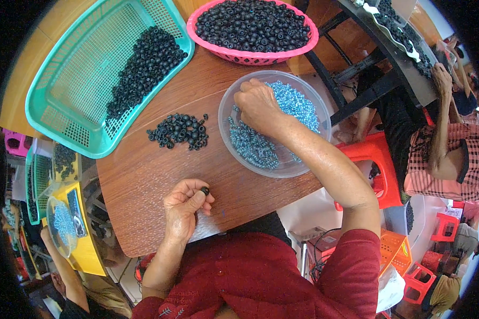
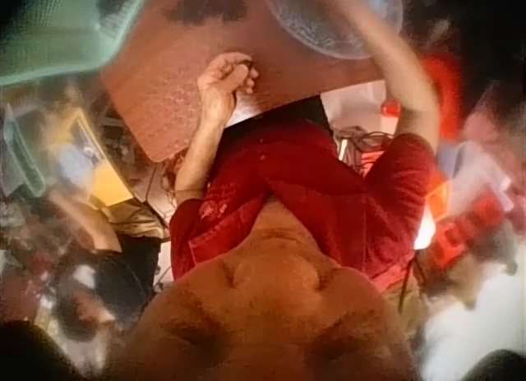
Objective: The person assembles small black plastic components by fitting and connecting pieces together by hand.
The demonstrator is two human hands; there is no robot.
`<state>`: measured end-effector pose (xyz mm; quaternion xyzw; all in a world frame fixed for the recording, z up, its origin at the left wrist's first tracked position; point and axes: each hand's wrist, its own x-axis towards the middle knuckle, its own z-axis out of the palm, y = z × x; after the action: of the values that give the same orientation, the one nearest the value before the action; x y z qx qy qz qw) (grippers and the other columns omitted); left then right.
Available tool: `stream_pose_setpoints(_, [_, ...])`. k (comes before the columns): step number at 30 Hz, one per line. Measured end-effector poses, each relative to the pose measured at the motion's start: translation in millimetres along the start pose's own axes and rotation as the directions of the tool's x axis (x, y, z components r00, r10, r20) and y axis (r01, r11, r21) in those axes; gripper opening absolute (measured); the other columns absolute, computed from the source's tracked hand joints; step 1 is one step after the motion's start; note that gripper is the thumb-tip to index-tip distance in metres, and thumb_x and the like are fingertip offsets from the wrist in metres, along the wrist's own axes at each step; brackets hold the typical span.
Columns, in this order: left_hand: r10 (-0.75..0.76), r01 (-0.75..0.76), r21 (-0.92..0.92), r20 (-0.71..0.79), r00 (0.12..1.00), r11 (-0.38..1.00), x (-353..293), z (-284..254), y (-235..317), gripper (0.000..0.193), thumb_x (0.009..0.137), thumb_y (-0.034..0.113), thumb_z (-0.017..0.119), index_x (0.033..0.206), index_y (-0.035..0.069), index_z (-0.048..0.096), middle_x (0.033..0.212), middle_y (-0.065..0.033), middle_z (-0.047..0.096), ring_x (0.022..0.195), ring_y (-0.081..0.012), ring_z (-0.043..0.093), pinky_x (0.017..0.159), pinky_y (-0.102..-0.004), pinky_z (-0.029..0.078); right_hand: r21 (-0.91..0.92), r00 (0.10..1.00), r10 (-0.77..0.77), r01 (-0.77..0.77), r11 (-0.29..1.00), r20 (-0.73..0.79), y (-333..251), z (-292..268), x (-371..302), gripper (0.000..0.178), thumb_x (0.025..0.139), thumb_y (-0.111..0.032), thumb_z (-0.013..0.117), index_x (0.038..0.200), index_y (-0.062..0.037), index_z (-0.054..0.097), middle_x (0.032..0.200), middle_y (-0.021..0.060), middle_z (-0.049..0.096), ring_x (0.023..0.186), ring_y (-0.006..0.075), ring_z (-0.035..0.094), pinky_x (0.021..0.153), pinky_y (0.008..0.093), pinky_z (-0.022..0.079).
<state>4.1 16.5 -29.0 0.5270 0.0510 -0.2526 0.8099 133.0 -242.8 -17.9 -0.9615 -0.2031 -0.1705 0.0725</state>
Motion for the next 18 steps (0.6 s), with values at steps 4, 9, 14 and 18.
stream_pose_setpoints(4, [-0.006, 0.006, 0.005, 0.043, 0.999, 1.000, -0.1, -1.3, -0.2, 0.016, 0.089, 0.007, 0.059, 0.103, -0.001, 0.057, 0.083, -0.0093, 0.064, 0.066, -0.0111, 0.058, 0.057, -0.0223, 0.048, 0.187, 0.999, 0.039, -0.044, 0.981, 0.030, 3.0, -6.9, -2.7, 0.010, 0.065, -0.003, 0.067, 0.075, -0.0038, 0.065, 0.072, 0.0116, 0.056, 0.078, 0.0324, 0.055, 0.066, 0.0436, 0.044])
stream_pose_setpoints(9, [-0.006, 0.006, 0.007, -0.008, 1.000, 1.000, -0.5, 0.0, 0.7, 0.014, 0.087, 0.000, 0.057, 0.100, -0.004, 0.057, 0.079, -0.0132, 0.064, 0.062, -0.0149, 0.059, 0.053, -0.0249, 0.049, 0.085, 0.995, 0.061, -0.054, 0.995, -0.075, 16.2, -22.7, -1.3, 0.014, 0.065, -0.001, 0.065, 0.078, -0.0060, 0.066, 0.072, 0.0103, 0.055, 0.077, 0.0315, 0.055, 0.066, 0.0426, 0.044])
stream_pose_setpoints(14, [-0.010, 0.010, 0.018, -0.007, 1.000, 1.000, -0.6, 1.9, 1.4, 0.014, 0.087, 0.000, 0.057, 0.100, -0.003, 0.057, 0.079, -0.0131, 0.064, 0.062, -0.0146, 0.059, 0.052, -0.0246, 0.049, 0.025, 0.999, 0.025, -0.026, 0.999, 0.026, 15.0, -21.6, -7.9, 0.011, 0.065, -0.001, 0.064, 0.075, -0.0051, 0.065, 0.076, 0.0099, 0.054, 0.080, 0.0308, 0.053, 0.067, 0.0419, 0.044])
stream_pose_setpoints(18, [-0.007, 0.007, 0.010, -0.003, 1.000, 1.000, -0.4, 1.3, 0.8, 0.013, 0.087, 0.001, 0.057, 0.100, -0.003, 0.058, 0.080, -0.0128, 0.064, 0.061, -0.0141, 0.059, 0.052, -0.0245, 0.049, -0.109, 0.991, -0.078, 0.091, 0.990, 0.112, 4.3, -26.8, -6.9, 0.006, 0.063, -0.004, 0.063, 0.069, -0.0026, 0.065, 0.078, 0.0154, 0.057, 0.084, 0.0327, 0.055, 0.069, 0.0439, 0.046])
